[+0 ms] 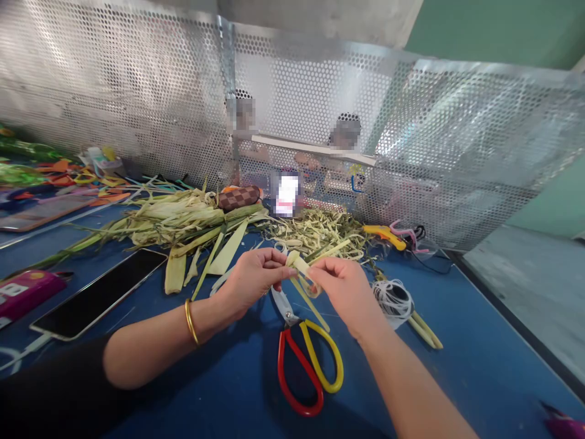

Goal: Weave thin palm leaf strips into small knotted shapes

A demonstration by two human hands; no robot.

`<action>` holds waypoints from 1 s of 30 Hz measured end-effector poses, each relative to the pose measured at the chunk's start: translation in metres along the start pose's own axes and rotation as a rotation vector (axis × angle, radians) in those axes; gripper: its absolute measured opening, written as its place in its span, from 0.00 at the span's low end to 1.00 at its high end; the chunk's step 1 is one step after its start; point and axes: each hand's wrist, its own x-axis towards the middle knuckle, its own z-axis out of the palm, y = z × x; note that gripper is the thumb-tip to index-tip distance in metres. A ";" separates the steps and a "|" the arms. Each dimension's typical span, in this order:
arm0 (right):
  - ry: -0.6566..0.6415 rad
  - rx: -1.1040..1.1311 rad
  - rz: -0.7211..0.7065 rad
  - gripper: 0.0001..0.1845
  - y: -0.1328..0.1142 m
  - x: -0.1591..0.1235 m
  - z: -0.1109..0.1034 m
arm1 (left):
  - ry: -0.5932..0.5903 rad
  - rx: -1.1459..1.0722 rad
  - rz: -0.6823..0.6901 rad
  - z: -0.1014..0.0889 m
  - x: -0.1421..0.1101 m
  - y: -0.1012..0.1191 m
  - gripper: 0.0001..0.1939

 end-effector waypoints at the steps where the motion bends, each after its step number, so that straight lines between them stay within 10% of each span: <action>1: -0.010 0.016 0.006 0.13 0.000 0.000 0.000 | -0.004 0.004 0.001 0.000 0.000 0.000 0.06; 14: 0.145 -0.393 -0.130 0.11 0.002 -0.006 0.012 | -0.107 0.031 -0.082 0.001 -0.002 -0.004 0.07; 22: 0.008 -0.509 -0.108 0.13 -0.005 -0.006 0.006 | -0.259 0.383 0.128 -0.003 -0.004 -0.009 0.04; 30: 0.034 -0.304 -0.074 0.12 -0.002 -0.002 0.005 | -0.359 0.516 0.179 -0.002 -0.008 -0.002 0.06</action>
